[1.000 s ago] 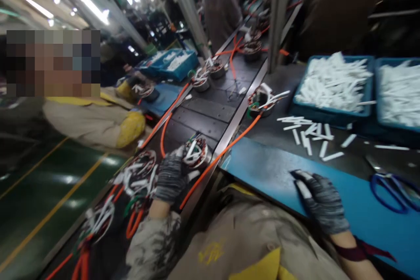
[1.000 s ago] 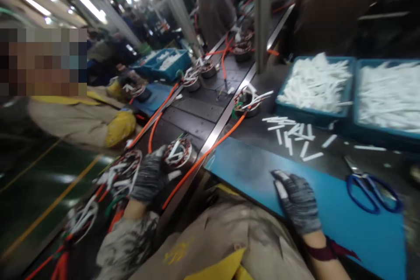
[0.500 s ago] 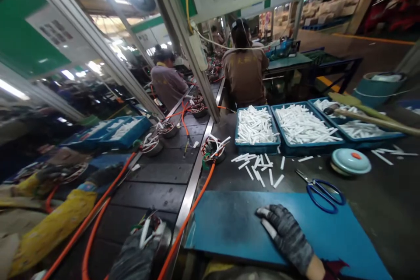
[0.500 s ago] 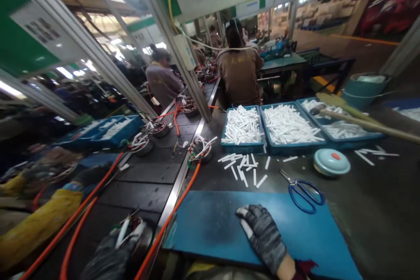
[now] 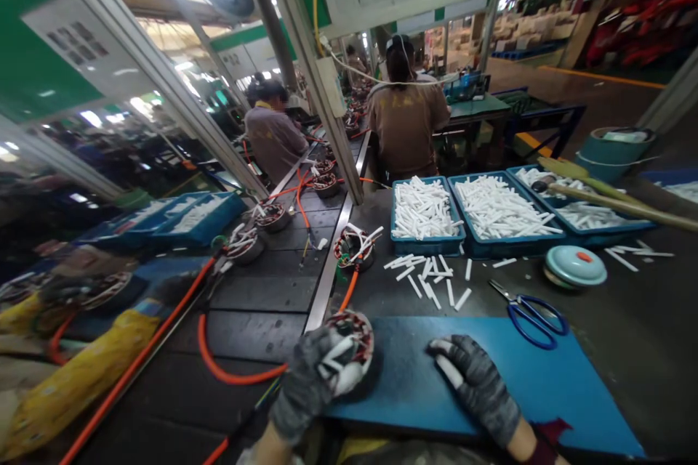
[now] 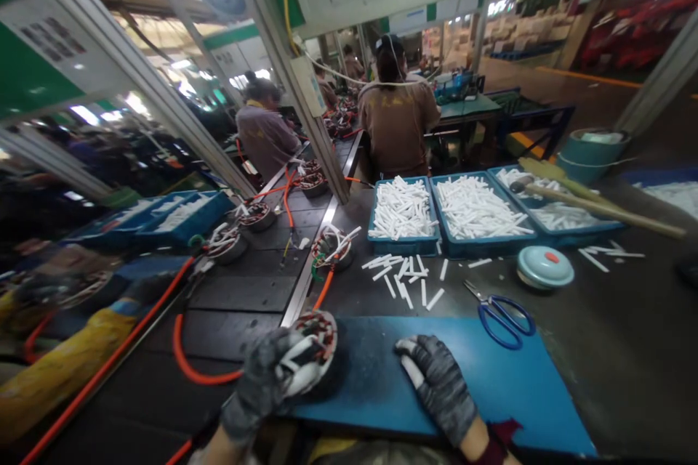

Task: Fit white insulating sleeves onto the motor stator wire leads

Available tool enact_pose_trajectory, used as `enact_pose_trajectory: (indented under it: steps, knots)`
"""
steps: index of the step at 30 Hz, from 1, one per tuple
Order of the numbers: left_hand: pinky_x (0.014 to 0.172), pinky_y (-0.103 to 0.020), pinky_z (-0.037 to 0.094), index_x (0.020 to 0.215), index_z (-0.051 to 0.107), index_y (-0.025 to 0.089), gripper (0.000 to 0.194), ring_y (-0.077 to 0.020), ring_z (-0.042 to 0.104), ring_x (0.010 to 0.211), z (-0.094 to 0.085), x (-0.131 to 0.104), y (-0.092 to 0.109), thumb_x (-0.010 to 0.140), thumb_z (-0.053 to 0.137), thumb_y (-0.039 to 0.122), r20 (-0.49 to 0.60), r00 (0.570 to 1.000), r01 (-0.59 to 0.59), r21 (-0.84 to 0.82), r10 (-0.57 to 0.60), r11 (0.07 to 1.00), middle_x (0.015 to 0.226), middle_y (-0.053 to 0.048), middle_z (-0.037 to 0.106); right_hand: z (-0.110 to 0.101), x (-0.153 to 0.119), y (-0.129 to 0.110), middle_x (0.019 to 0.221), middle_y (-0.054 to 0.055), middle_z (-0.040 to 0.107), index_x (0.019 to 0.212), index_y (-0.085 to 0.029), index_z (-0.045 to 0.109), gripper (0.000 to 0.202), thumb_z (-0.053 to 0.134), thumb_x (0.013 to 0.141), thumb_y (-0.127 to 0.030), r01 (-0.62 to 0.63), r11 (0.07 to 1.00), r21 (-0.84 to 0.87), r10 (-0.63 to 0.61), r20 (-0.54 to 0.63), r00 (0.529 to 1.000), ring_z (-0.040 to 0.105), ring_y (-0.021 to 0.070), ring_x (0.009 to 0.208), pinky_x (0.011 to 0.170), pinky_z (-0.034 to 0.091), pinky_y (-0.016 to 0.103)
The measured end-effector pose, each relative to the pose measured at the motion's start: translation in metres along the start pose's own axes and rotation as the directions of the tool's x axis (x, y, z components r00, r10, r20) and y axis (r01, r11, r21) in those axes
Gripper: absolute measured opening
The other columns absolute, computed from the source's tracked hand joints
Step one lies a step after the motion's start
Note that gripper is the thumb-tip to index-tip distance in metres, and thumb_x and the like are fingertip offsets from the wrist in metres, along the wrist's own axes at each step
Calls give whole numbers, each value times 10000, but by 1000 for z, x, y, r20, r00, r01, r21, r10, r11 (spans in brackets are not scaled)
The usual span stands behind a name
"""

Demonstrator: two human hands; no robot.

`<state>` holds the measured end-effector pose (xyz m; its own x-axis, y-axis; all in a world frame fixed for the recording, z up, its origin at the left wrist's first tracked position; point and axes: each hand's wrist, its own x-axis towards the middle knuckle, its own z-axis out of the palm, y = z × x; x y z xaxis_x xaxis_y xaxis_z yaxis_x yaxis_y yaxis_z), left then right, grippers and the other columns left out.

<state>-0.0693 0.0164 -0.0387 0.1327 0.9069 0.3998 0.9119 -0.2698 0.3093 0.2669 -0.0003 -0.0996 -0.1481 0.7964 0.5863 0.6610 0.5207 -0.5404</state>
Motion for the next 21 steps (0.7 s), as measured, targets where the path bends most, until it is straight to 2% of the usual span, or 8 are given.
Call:
enact_pose_trajectory:
  steps: [2,5,8,11,13,16,19,21]
  knots:
    - [890,-425,678,935,812,319,257,-272,793,918,17,19,32,689,855,383,26,966,-242,-249,256,938,935,-31,812,-6,8,-9,1142,58,805,1234,-289,728,285,573,1001,-238,1,997,72,-1,9,1000,789,224,1013,905,659,347]
    - [951,-415,658,1073,785,257,420,-271,766,1058,21,44,66,708,896,434,14,920,-335,-484,390,808,1142,-88,778,-14,23,-20,1358,86,728,1432,-289,613,432,538,1013,-214,115,980,164,-127,63,990,718,228,1223,1021,611,360]
    - [1062,-452,602,1315,691,208,625,-316,685,1267,8,57,69,761,868,438,118,899,-259,-633,422,729,1365,-162,693,-18,38,-22,1356,78,726,1445,-310,597,444,513,1029,-180,187,960,207,-208,84,975,704,204,1243,1033,595,344]
    - [998,-416,631,1317,661,194,407,-281,721,1207,2,56,59,929,684,316,222,935,-39,-713,278,700,1309,-153,730,-23,50,-18,1337,87,726,1415,-298,619,402,532,1037,-194,154,957,245,-188,122,974,717,196,1207,1011,599,334]
    - [930,-390,648,1238,674,176,283,-240,764,1080,9,49,56,988,561,245,209,977,110,-675,46,730,1193,-135,770,-27,56,-15,1355,100,712,1418,-276,617,395,557,1033,-211,98,958,269,-150,177,973,708,206,1216,1026,592,358]
    - [1003,-432,611,1137,720,163,231,-239,743,1087,23,38,57,969,603,270,105,975,221,-413,-195,883,1140,-123,768,-34,63,-9,1360,101,709,1405,-269,632,391,600,1018,-225,67,956,286,-138,238,961,697,228,1220,1043,579,408]
    - [1067,-424,572,1068,776,180,217,-242,726,1105,19,35,57,956,634,299,194,973,154,-141,-125,978,1114,-101,775,-38,69,0,1386,97,697,1426,-292,629,427,627,1005,-222,45,945,324,-142,282,949,670,243,1268,1088,550,439]
    - [1036,-364,581,1158,772,196,268,-216,741,1054,4,39,57,978,618,321,279,959,85,-113,-50,990,1120,-74,789,-40,74,4,1427,91,677,1454,-321,612,464,635,1001,-220,54,921,386,-185,312,932,637,252,1325,1126,524,454]
